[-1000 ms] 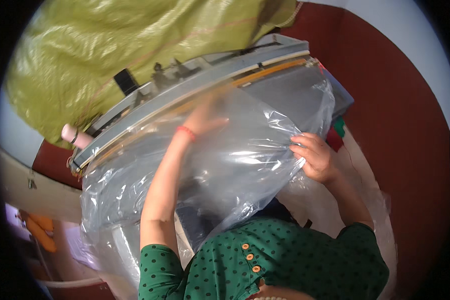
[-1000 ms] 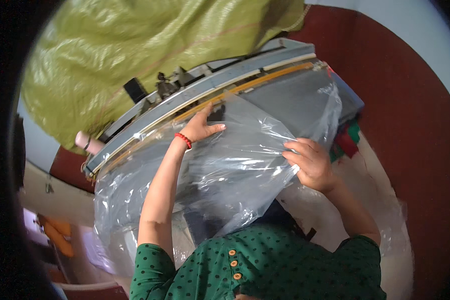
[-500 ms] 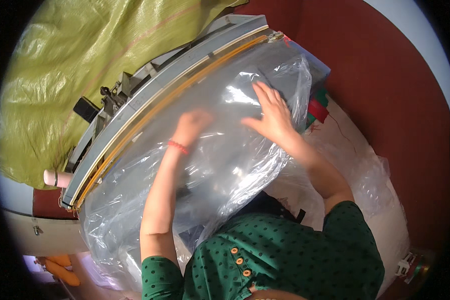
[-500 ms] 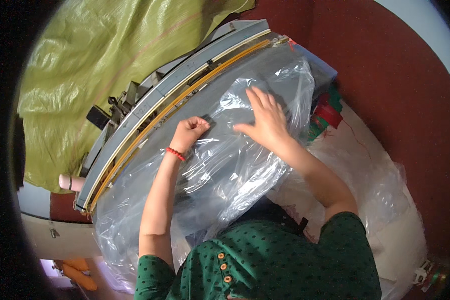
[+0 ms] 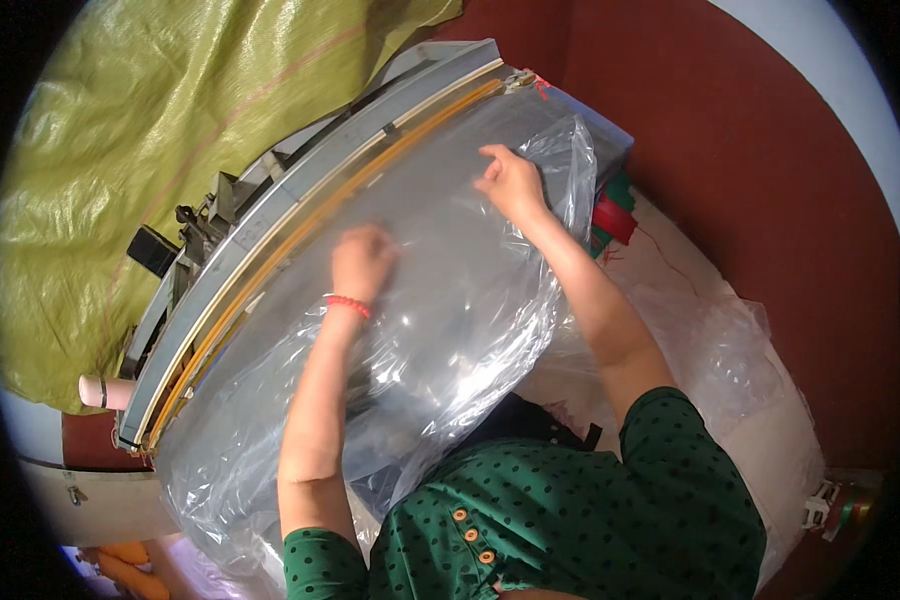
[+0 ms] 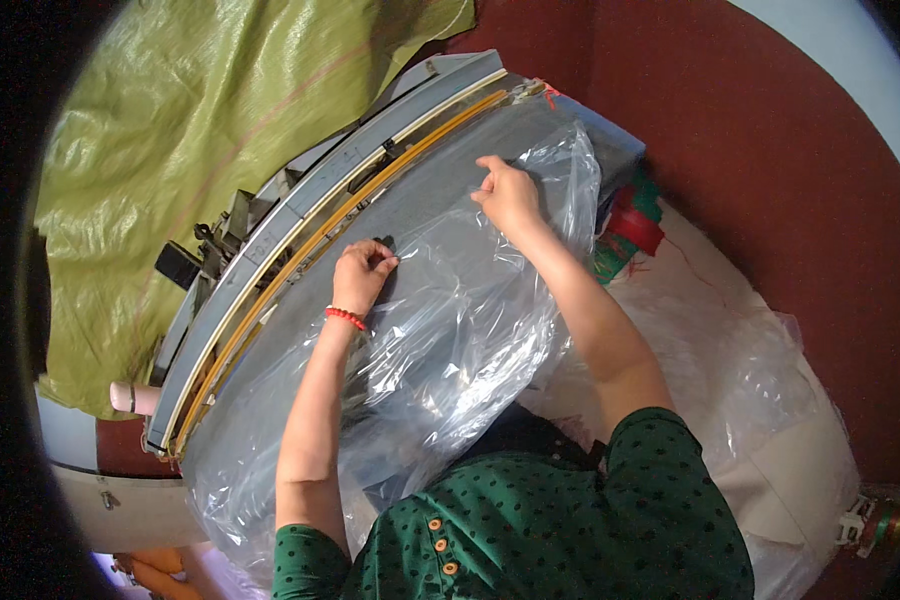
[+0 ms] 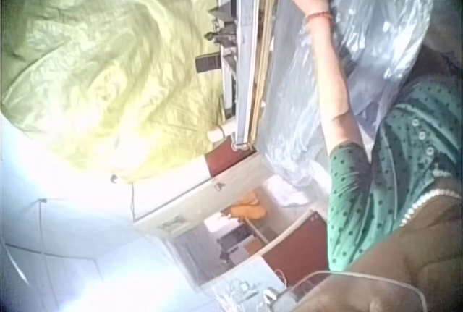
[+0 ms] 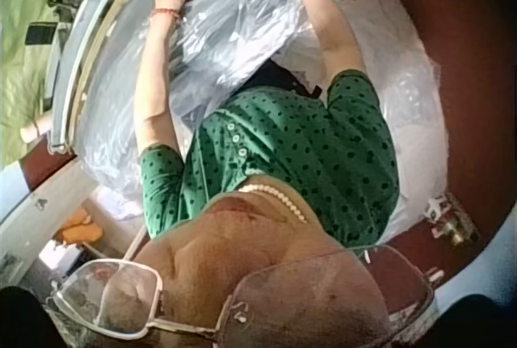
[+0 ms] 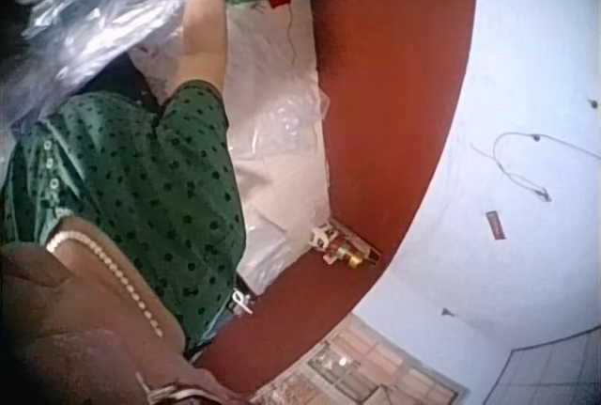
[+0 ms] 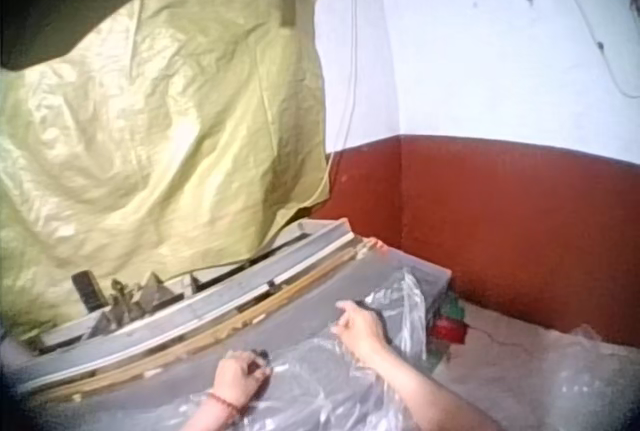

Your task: Manually placing and aligning plastic film/bags on a heat-sealing machine to seal the edges.

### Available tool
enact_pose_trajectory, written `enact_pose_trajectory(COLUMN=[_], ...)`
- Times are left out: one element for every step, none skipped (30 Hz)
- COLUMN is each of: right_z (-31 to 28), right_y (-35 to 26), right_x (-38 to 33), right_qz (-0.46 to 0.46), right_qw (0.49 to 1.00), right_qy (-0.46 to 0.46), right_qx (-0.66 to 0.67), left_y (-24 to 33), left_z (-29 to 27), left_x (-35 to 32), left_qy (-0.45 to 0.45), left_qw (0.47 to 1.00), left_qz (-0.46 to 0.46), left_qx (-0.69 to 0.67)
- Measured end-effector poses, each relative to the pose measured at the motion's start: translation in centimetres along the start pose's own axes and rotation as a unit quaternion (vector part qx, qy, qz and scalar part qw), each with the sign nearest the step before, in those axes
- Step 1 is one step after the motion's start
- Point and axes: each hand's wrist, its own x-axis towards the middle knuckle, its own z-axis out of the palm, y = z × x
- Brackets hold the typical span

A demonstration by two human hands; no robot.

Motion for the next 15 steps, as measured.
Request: enact_pose_trajectory(right_z=[-0.1, -0.2, -0.4, -0.6, -0.8, -1.0, -1.2, -1.5, -1.9, -2.3, -2.7, -3.3, -3.8, -4.3, -4.9], right_y=[0.2, 0.3, 0.4, 0.5, 0.6, 0.5, 0.4, 0.3, 0.4, 0.5, 0.7, 0.9, 1.5, 2.5, 3.8], right_x=[0.0, -0.1, -0.2, -0.3, -0.4, -0.5, -0.6, -0.7, -0.8, -0.8, -0.8, -0.8, -0.6, -0.2, 0.1], right_qz=[0.001, -0.057, -0.114, -0.114, -0.111, -0.109, -0.110, -0.101, -0.091, -0.090, -0.086, -0.081, -0.081, -0.103, -0.122], right_qw=[1.000, 0.997, 0.986, 0.986, 0.981, 0.973, 0.973, 0.969, 0.964, 0.964, 0.972, 0.976, 0.975, 0.969, 0.955], right_qy=[0.002, 0.050, 0.100, 0.102, 0.114, 0.124, 0.126, 0.142, 0.159, 0.162, 0.175, 0.188, 0.192, 0.226, 0.258], right_qx=[-0.002, 0.035, 0.071, 0.068, 0.115, 0.164, 0.162, 0.178, 0.193, 0.189, 0.134, 0.078, 0.075, -0.002, -0.081], left_y=[0.0, 0.1, 0.5, 0.9, 1.5, 1.6, 1.8, 2.0, 2.5, 3.0, 3.4, 3.8, 3.0, 2.8, 2.8], left_z=[0.2, 0.4, 0.3, 0.2, 0.1, 0.1, 0.1, 0.1, 0.0, 0.0, -0.1, 0.0, 0.5, 0.2, 0.0], left_x=[0.0, -0.1, -0.3, -0.5, -0.7, -0.7, -0.7, -0.7, -0.7, -0.8, -1.0, -1.2, -1.5, -1.9, -2.3], left_qy=[0.008, 0.007, 0.032, 0.056, 0.072, 0.072, 0.098, 0.124, 0.102, 0.099, 0.042, -0.016, -0.045, -0.046, -0.096], left_qw=[1.000, 1.000, 0.999, 0.998, 0.997, 0.997, 0.994, 0.990, 0.990, 0.990, 0.988, 0.979, 0.982, 0.981, 0.980], left_qz=[0.004, 0.006, 0.006, 0.006, -0.005, -0.003, 0.019, 0.042, 0.014, 0.017, -0.026, -0.068, -0.029, -0.024, -0.038], left_qx=[-0.020, -0.022, -0.028, -0.034, -0.041, -0.042, -0.049, -0.056, -0.094, -0.097, -0.146, -0.193, -0.184, -0.186, -0.172])
